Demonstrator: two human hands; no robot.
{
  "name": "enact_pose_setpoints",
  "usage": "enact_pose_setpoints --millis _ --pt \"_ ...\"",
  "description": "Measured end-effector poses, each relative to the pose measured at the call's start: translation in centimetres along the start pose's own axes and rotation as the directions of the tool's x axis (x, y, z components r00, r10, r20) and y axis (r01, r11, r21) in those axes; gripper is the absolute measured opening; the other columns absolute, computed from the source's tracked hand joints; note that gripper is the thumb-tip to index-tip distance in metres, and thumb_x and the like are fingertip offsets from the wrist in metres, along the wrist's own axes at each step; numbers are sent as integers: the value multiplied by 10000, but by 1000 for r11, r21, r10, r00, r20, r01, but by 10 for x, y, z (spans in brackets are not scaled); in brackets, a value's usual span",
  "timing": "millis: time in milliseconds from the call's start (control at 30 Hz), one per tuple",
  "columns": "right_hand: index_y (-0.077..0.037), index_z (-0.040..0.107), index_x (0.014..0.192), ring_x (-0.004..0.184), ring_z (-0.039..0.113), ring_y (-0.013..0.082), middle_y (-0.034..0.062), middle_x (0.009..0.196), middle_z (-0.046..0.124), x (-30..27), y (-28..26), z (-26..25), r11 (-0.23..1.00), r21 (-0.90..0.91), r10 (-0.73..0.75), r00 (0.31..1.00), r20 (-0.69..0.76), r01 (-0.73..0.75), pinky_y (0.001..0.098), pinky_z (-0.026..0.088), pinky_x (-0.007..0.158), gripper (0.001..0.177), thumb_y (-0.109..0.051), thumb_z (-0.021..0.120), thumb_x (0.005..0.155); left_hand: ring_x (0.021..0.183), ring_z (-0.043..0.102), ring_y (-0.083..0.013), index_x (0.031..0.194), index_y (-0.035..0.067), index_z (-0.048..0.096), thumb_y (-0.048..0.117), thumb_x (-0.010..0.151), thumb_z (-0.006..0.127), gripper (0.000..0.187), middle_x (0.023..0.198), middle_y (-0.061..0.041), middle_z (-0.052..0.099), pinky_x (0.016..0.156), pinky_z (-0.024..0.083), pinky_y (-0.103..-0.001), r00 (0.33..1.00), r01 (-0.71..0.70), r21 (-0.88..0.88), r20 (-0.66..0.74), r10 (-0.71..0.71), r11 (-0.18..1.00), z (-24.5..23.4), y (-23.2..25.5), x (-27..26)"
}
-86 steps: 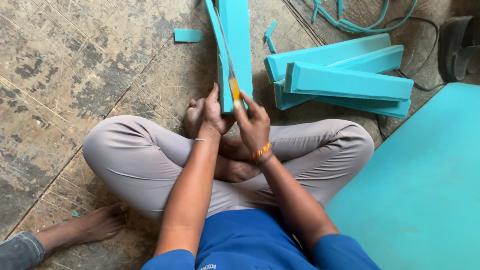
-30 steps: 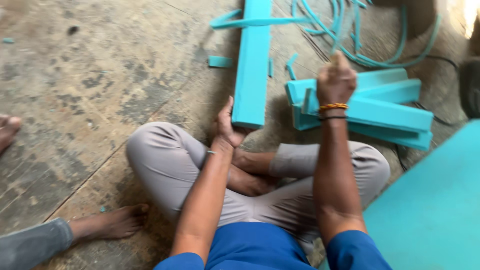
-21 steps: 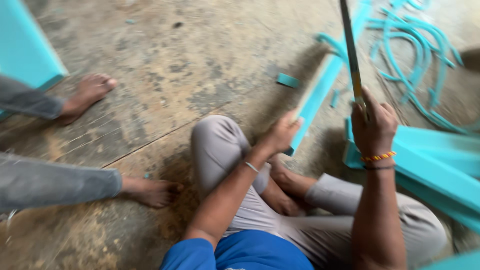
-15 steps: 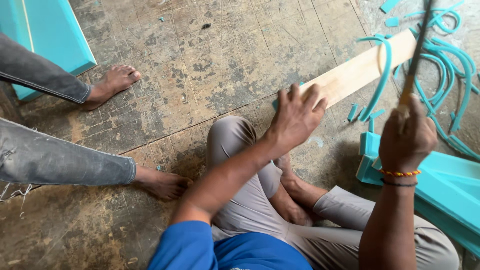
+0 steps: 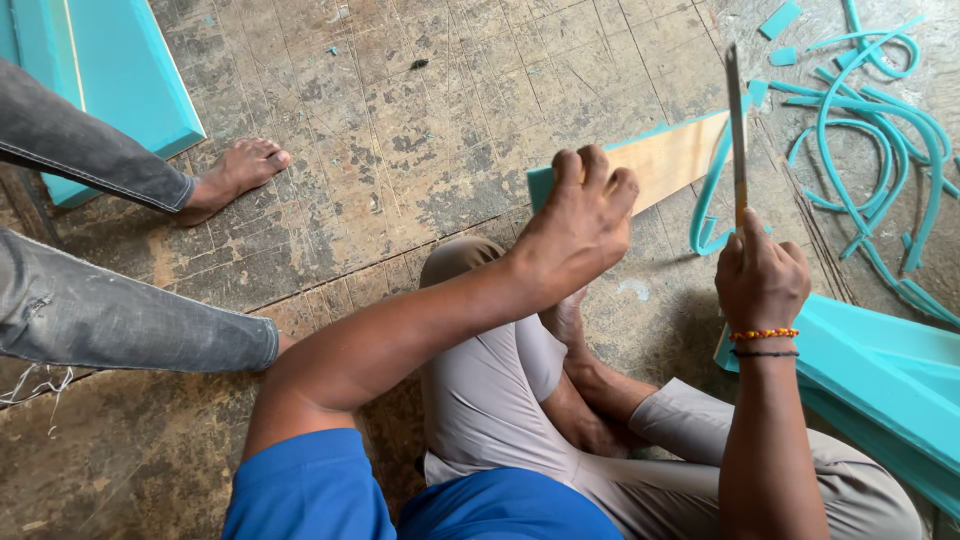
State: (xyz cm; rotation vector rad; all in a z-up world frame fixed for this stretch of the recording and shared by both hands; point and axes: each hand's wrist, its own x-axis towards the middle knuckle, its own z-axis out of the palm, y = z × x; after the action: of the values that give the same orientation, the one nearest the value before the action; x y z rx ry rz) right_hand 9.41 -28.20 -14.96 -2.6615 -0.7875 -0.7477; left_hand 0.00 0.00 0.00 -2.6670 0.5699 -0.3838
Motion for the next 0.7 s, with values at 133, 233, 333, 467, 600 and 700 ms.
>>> enact_pose_setpoints --millis 133,233,333,467,600,700 --pt "-79 725 1224 737 630 326 124 823 687 -9 25 20 974 -143 185 982 49 -176 446 515 707 245 -125 722 983 1134 580 -433 1054 77 779 177 809 718 271 1193 -138 651 846 440 -551 995 50 -112 93 -40 992 -8 -14 -12" --pt "-72 703 1274 750 639 374 164 818 674 -21 45 20 942 -161 299 954 1 -295 490 509 701 321 -104 713 955 1073 597 -471 965 337 792 279 786 712 205 1188 -102 686 836 431 -642 979 102 -289 -140 -147 952 -6 -44 -32" --pt "-49 650 1394 741 619 390 184 832 663 -26 50 16 921 -75 371 920 -128 -382 498 488 672 433 -96 737 972 992 656 -320 1236 219 759 328 909 703 349 1187 -49 701 879 508 -514 921 376 -554 308 -236 743 1 -91 -63" --pt "-40 550 1508 746 596 288 129 878 643 -22 26 -4 896 242 434 847 -306 -372 421 488 686 493 -58 735 1051 1082 678 -160 1377 101 652 185 962 620 425 1260 -46 699 910 532 -286 827 532 -843 538 -162 -82 23 -142 -86" --pt "-47 595 1453 657 508 220 87 738 549 -26 -37 -17 935 231 327 905 -273 -269 383 428 619 459 -22 749 1021 1087 645 -133 1413 34 617 130 981 594 443 1282 -75 708 916 502 -259 727 619 -741 666 -170 -260 49 -149 -94" --pt "-49 600 1427 644 497 202 61 722 549 -34 -81 -13 942 323 180 952 -247 -94 374 429 603 449 -63 737 1000 1069 628 -134 1428 47 625 138 1002 585 438 1258 -90 710 912 489 -259 691 659 -712 700 -179 -241 58 -149 -95"
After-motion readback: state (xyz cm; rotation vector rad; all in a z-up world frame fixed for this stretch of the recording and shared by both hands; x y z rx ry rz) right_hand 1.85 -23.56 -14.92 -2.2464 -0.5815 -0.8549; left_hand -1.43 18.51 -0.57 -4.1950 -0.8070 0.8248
